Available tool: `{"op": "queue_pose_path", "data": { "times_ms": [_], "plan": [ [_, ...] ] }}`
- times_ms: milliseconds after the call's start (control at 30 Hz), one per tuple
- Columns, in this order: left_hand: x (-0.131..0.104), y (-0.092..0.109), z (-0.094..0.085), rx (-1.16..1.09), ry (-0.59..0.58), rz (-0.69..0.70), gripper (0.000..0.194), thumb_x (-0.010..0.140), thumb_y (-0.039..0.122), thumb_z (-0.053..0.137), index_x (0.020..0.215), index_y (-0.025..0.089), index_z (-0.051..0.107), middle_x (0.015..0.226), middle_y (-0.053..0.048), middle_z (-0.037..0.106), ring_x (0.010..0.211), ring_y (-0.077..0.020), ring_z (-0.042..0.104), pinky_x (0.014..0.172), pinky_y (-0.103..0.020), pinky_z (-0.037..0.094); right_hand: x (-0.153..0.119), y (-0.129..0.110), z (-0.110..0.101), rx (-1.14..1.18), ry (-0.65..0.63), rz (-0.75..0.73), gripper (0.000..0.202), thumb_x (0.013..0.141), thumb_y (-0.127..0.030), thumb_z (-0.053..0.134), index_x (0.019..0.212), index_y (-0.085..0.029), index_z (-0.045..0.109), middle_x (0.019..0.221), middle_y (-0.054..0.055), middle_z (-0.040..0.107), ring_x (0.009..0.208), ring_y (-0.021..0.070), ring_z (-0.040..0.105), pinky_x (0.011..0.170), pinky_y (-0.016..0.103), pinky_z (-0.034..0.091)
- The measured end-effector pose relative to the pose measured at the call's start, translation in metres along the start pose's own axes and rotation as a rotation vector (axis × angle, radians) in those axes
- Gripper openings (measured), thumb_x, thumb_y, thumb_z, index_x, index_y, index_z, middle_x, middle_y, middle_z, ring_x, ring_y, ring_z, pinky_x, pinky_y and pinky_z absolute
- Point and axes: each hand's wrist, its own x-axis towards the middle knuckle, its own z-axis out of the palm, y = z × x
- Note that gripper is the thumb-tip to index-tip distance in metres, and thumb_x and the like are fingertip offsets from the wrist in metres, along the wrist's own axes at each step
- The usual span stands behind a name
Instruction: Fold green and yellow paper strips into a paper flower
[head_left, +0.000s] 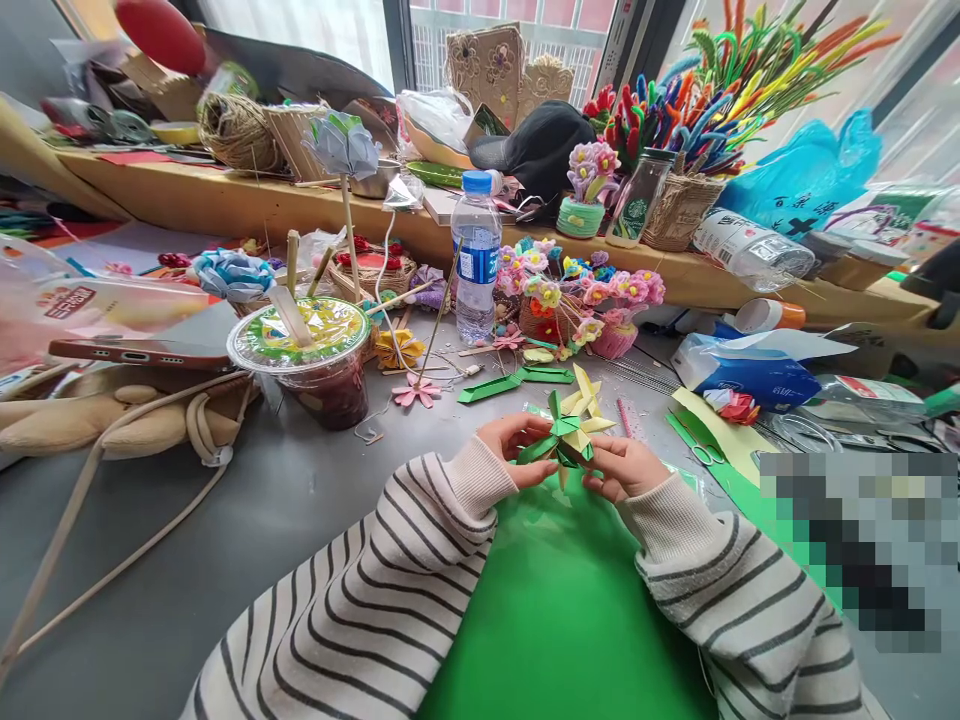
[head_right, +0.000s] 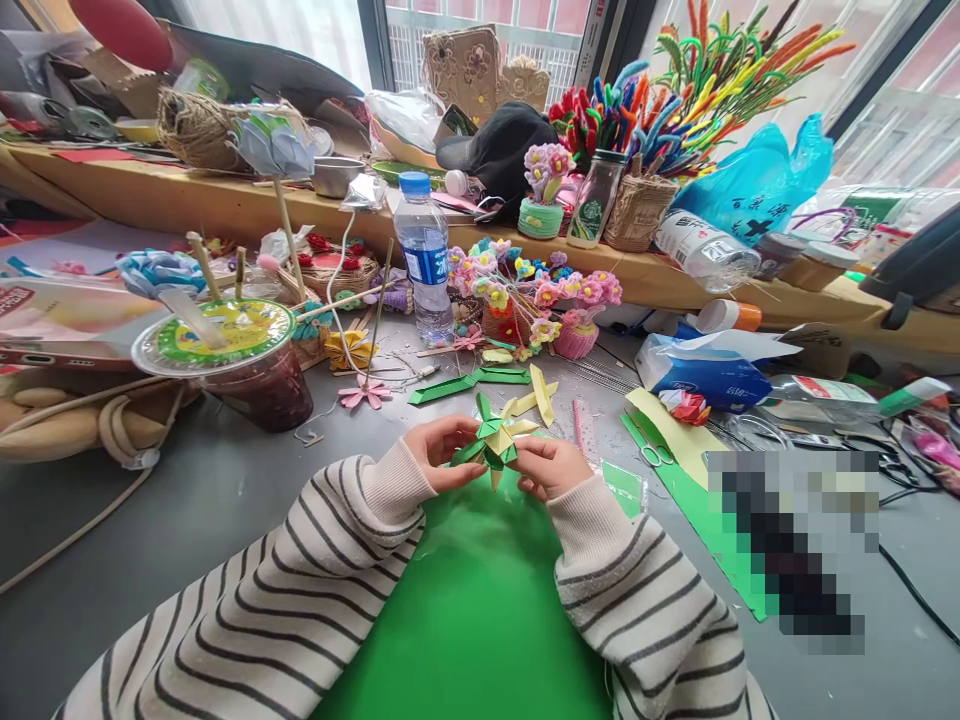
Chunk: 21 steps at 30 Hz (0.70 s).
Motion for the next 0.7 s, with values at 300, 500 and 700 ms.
{"op": "queue_pose_path", "data": {
  "times_ms": [300,500,700],
  "plan": [
    [-0.002,0.004,0.002,0.406,0.090,0.191,0.032,0.052,0.035,0.067,0.076,0.017,0.057,0.068,-0.002,0.051,0.063,-0.0120,0.047,0.051,-0.021,0.037,-0.003,-0.008,0.004,0.192,-0.029,0.203,0.029,0.035,-0.035,0.074,0.053,-0.015,0.064,0.050,0.000,0.054,0.043,0.0039,0.037,0.038,0.018,0.023],
    [-0.004,0.008,0.004,0.345,0.061,0.141,0.034,0.051,0.031,0.068,0.079,0.014,0.058,0.066,-0.003,0.057,0.058,-0.0105,0.048,0.056,-0.023,0.040,-0.005,-0.011,0.006,0.124,-0.012,0.187,0.026,0.039,-0.035,0.072,0.053,-0.015,0.063,0.045,-0.003,0.047,0.042,0.0031,0.033,0.041,0.020,0.021],
    [-0.001,0.001,0.003,0.319,0.081,0.165,0.037,0.049,0.030,0.069,0.079,0.011,0.057,0.064,-0.002,0.056,0.058,-0.0100,0.048,0.055,-0.023,0.040,-0.009,-0.018,0.010,0.043,0.042,0.152,0.023,0.041,-0.033,0.069,0.051,-0.014,0.059,0.042,-0.005,0.045,0.038,0.0025,0.034,0.044,0.021,0.023]
  ]
}}
